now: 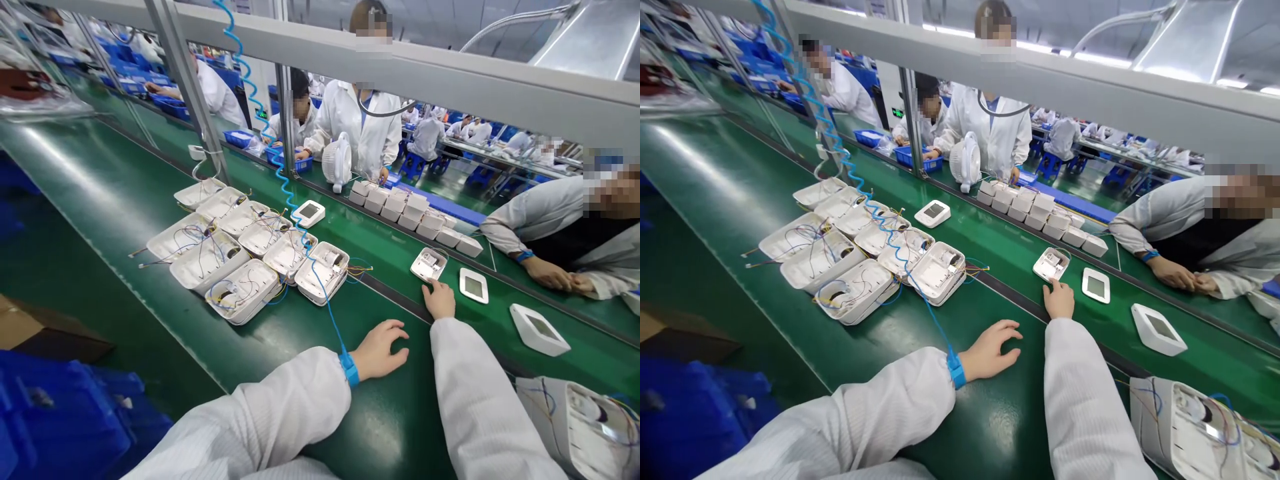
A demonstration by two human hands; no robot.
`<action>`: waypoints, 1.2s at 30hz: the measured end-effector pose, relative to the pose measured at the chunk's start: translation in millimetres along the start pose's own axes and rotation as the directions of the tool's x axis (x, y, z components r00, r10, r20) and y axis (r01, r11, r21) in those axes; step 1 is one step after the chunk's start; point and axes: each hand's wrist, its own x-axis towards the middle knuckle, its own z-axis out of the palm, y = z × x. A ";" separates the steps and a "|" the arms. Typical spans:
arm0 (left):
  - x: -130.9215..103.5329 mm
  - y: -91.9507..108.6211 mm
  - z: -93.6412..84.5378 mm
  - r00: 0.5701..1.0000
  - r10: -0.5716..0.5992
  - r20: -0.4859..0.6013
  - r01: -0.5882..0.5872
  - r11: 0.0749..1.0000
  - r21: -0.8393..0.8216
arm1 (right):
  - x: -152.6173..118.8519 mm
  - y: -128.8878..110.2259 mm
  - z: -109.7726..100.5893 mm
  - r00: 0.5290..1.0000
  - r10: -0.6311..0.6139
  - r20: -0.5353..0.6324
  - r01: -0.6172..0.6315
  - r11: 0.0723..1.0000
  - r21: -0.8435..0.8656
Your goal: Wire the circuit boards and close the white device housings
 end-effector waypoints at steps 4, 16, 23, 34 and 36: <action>6.0 -4.0 1.7 0.995 -0.082 -0.052 0.071 0.982 -0.177 | -5.7 3.6 -1.1 0.998 -0.064 0.009 0.064 0.997 0.054; 21.8 -15.5 -5.6 0.865 -0.464 -0.192 0.202 0.672 -0.713 | -136.5 -27.3 -21.4 0.843 -0.502 -0.192 0.537 0.799 0.270; 24.2 -19.2 -7.3 0.901 -0.403 -0.158 0.213 0.731 -0.648 | -119.4 7.0 -24.7 0.911 -0.211 -0.355 0.314 0.912 0.264; 17.1 -5.9 -11.7 0.936 0.132 0.326 -0.088 0.985 -0.146 | 14.6 29.4 -9.2 0.991 -0.124 0.055 0.125 0.992 -0.009; 16.0 -7.3 -11.8 0.910 0.183 0.373 -0.157 0.983 -0.098 | 33.1 24.5 -7.1 0.990 -0.071 0.118 0.077 0.996 -0.040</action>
